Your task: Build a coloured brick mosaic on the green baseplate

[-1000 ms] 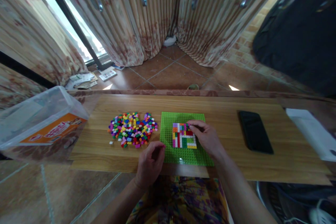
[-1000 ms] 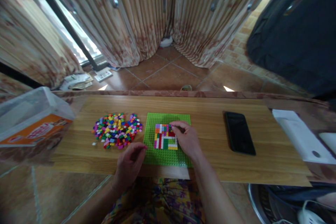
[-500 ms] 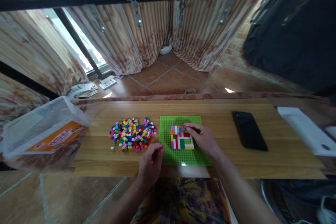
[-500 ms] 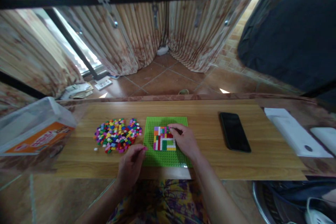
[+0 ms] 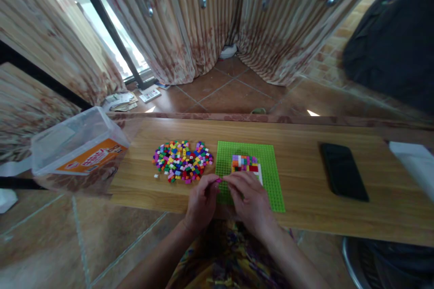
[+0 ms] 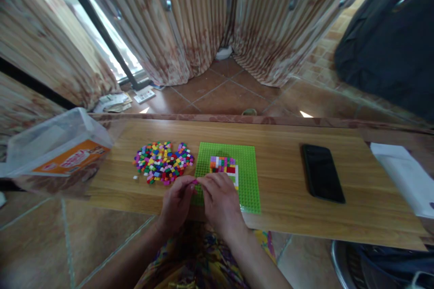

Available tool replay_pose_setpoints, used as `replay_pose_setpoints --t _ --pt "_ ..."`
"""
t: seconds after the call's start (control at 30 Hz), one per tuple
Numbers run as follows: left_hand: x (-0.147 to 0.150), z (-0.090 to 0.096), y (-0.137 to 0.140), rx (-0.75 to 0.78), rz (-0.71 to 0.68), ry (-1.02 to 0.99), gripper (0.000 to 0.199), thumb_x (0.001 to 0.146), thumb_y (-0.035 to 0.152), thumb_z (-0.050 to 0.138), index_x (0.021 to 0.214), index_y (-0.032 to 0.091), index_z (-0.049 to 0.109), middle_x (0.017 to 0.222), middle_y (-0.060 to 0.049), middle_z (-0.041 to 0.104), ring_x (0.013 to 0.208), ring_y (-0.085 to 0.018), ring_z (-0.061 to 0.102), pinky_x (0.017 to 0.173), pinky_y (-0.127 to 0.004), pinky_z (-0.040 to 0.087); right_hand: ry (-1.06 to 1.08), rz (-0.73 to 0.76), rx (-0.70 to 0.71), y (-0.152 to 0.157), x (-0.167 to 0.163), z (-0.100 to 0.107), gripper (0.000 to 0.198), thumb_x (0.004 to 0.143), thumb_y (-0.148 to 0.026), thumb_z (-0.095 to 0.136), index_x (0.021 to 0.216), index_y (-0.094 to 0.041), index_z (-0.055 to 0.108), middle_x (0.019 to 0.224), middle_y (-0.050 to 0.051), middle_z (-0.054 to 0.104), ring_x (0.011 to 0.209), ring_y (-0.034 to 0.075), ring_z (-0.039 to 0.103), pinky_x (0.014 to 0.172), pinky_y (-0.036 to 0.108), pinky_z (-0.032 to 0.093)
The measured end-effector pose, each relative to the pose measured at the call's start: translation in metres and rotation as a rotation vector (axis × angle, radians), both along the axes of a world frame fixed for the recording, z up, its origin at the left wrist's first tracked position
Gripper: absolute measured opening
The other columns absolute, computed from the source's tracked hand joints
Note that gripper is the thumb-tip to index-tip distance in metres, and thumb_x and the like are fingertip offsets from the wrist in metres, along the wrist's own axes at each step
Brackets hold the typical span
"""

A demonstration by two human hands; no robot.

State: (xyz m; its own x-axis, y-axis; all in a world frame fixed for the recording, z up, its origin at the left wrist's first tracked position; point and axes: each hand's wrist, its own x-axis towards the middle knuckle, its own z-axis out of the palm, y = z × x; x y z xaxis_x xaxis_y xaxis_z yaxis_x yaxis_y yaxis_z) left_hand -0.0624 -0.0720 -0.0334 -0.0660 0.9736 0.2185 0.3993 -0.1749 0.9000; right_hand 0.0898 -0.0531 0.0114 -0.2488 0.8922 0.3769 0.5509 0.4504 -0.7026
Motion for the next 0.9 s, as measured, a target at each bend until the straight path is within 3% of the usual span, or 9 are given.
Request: replay_pose_setpoints --t 0.2,0.33,0.7,0.9 --pt "0.001 0.002 -0.002 -0.02 -0.035 -0.146 0.015 0.093 0.021 0.05 0.106 0.02 0.058 0.093 -0.003 0.066 0.084 -0.014 0.065 0.076 -0.025 0.055 -0.219 0.085 0.082 0.004 -0.011 -0.014 0.028 0.09 -0.014 0.051 0.111 -0.021 0.067 0.1 0.008 0.069 0.092 0.023 0.058 0.082 0.04 0.05" --pt "0.001 -0.002 -0.004 -0.031 -0.038 -0.198 0.019 0.093 0.023 0.051 0.112 0.021 0.054 0.096 -0.005 0.067 0.088 -0.016 0.068 0.08 -0.029 0.057 -0.254 0.1 0.08 0.006 -0.01 -0.014 0.023 0.09 -0.015 0.051 0.105 -0.022 0.068 0.097 0.008 0.068 0.089 0.023 0.057 0.08 0.04 0.048" --pt "-0.001 0.0 -0.008 0.018 -0.044 -0.188 0.024 0.093 0.019 0.051 0.117 0.021 0.052 0.102 -0.006 0.067 0.091 -0.015 0.068 0.082 -0.027 0.056 -0.268 0.123 0.072 0.005 -0.013 -0.01 0.014 0.091 -0.018 0.054 0.095 -0.021 0.067 0.093 0.006 0.069 0.086 0.022 0.056 0.079 0.038 0.045" --pt "-0.001 0.003 -0.008 -0.001 -0.079 -0.184 0.026 0.094 0.018 0.049 0.12 0.022 0.049 0.097 -0.005 0.069 0.087 -0.015 0.069 0.078 -0.027 0.056 -0.094 0.04 0.004 0.005 -0.004 0.001 0.012 0.092 -0.019 0.054 0.093 -0.021 0.066 0.088 0.004 0.069 0.085 0.02 0.059 0.079 0.035 0.047"
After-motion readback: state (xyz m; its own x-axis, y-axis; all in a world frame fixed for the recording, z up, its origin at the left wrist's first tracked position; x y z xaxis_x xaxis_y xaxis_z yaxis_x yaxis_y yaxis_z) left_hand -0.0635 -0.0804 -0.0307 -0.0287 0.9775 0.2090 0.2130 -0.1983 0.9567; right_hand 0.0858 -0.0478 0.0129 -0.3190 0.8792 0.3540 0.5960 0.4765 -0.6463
